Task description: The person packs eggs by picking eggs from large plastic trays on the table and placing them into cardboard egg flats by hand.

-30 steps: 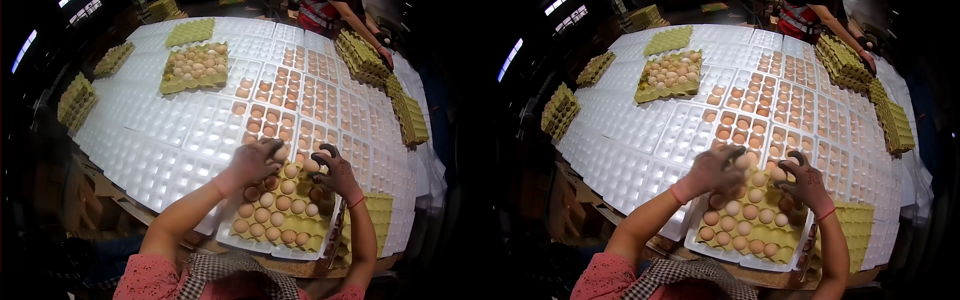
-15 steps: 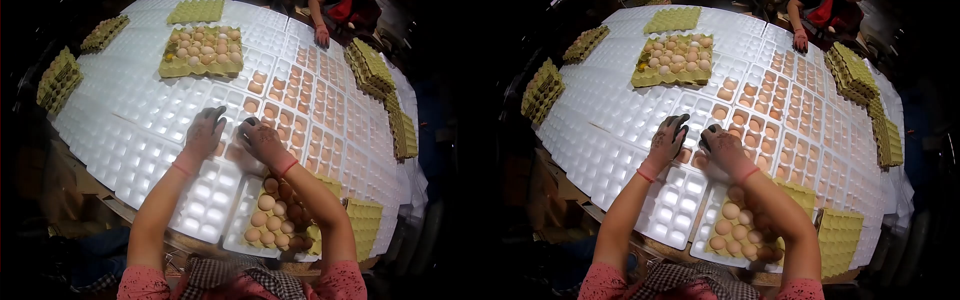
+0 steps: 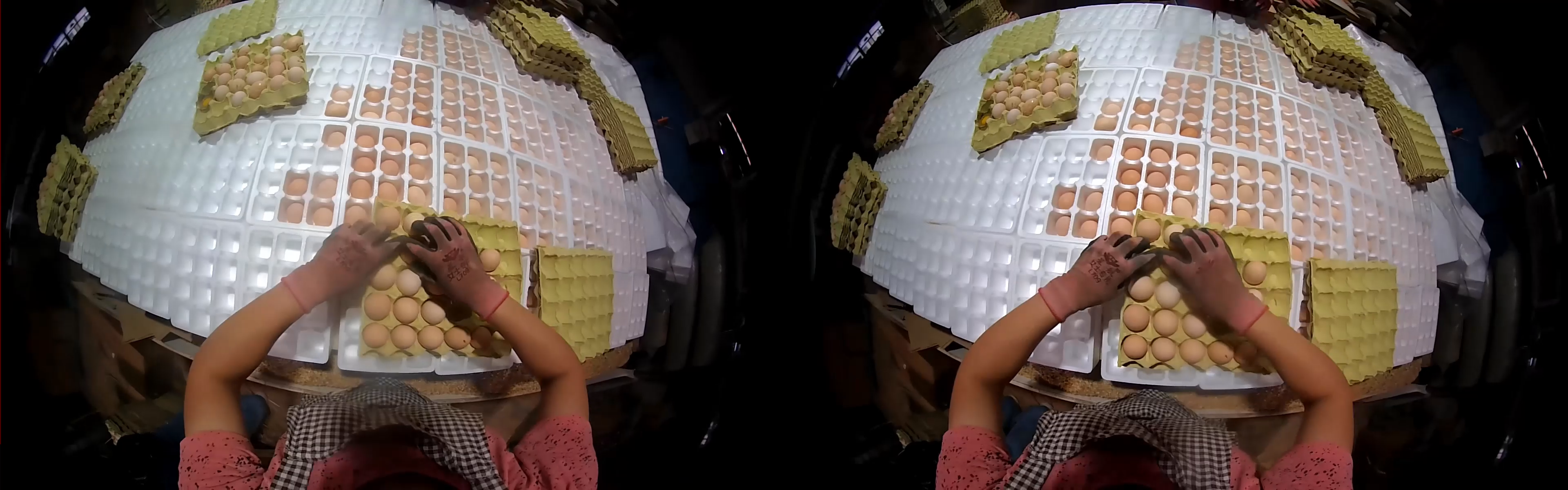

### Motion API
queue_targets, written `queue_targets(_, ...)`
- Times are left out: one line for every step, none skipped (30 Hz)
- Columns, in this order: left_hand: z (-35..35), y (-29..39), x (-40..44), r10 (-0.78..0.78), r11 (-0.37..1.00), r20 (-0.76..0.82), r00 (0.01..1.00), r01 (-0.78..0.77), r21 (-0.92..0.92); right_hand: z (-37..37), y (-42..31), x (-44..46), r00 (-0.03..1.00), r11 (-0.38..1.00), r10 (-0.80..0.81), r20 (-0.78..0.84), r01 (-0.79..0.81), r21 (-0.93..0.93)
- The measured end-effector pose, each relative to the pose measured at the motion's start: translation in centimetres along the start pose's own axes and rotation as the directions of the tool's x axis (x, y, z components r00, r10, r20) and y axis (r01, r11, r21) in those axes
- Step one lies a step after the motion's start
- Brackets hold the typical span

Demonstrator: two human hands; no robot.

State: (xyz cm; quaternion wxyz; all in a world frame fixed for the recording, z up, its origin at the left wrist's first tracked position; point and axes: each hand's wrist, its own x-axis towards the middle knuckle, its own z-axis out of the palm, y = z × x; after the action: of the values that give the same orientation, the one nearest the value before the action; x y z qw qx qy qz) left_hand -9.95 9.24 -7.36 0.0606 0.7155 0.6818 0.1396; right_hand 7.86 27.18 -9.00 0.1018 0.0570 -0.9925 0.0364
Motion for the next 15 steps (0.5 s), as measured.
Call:
queue_targets(0.2, 0.2, 0.1, 0.010, 0.995, 0.023, 1.000, -0.012, 0.099, 0.0, -0.6, -0.1, 0.997, 0.995, 0.076, -0.034, -0.073, 0.072)
queue_targets(0.3, 0.3, 0.3, 0.014, 0.994, 0.025, 1.000, -0.016, 0.111, 0.0, -1.1, -0.1, 0.986, 0.979, 0.155, -0.063, -0.145, 0.147)
queue_targets(0.0, 0.6, 0.5, -0.040, 0.995, 0.074, 0.996, 0.033, 0.097, -0.1, -1.4, 0.2, 0.991, 0.990, 0.116, -0.067, -0.110, 0.087)
queue_targets(-0.2, 0.8, 0.7, -0.093, 0.993, 0.122, 0.988, 0.083, 0.085, -0.8, -1.4, 0.0, 0.989, 0.990, 0.122, -0.079, -0.115, 0.087)
queue_targets(0.2, 0.5, 0.3, -0.090, 0.992, 0.121, 0.989, 0.079, 0.095, -1.8, -1.3, -0.3, 0.970, 0.931, 0.226, -0.089, -0.188, 0.314)
queue_targets(1.0, -0.3, -0.7, -0.232, 0.913, -0.010, 0.973, 0.214, -0.347, -2.6, -0.9, -0.3, 0.945, 0.820, 0.317, -0.075, -0.234, 0.523)
queue_targets(0.9, -1.0, -1.3, -0.405, 0.644, -0.068, 0.912, 0.232, -0.729, -2.1, 0.4, -0.5, 0.871, 0.525, 0.477, -0.116, -0.176, 0.833)
queue_targets(1.0, -1.6, -1.7, -0.581, 0.290, -0.089, 0.809, 0.104, -0.951, -1.3, 1.6, -0.8, 0.787, 0.312, 0.610, -0.090, -0.134, 0.941)
queue_targets(-0.3, -2.3, -1.6, -0.594, 0.227, -0.053, 0.803, 0.104, -0.968, -2.3, 2.5, -0.2, 0.831, 0.544, 0.546, -0.107, -0.255, 0.800)
queue_targets(-1.7, -3.0, -1.1, -0.607, 0.156, -0.009, 0.795, 0.108, -0.982, -3.5, 3.3, 0.7, 0.872, 0.731, 0.482, -0.091, -0.343, 0.590)
queue_targets(-0.9, -3.6, 0.2, -0.606, 0.275, 0.009, 0.795, 0.220, -0.936, -3.5, 3.1, 2.1, 0.930, 0.902, 0.319, -0.184, -0.238, 0.361)
queue_targets(-1.5, -3.6, 1.7, -0.513, 0.679, 0.002, 0.858, 0.407, -0.611, -2.4, 2.8, 3.1, 0.963, 0.952, 0.255, -0.090, -0.234, 0.197)
queue_targets(-1.3, -2.9, 2.7, -0.431, 0.822, -0.006, 0.902, 0.390, -0.414, -1.2, 2.9, 4.0, 0.985, 0.984, 0.169, -0.027, -0.168, 0.057)
queue_targets(-1.0, -2.3, 3.5, -0.347, 0.919, 0.008, 0.938, 0.341, -0.196, -0.6, 3.5, 4.4, 0.983, 0.988, 0.153, 0.106, -0.155, 0.010)
queue_targets(-0.5, -2.4, 3.9, -0.236, 0.971, 0.039, 0.971, 0.238, -0.029, -0.4, 4.0, 5.0, 0.962, 0.991, 0.134, 0.237, -0.130, -0.032)
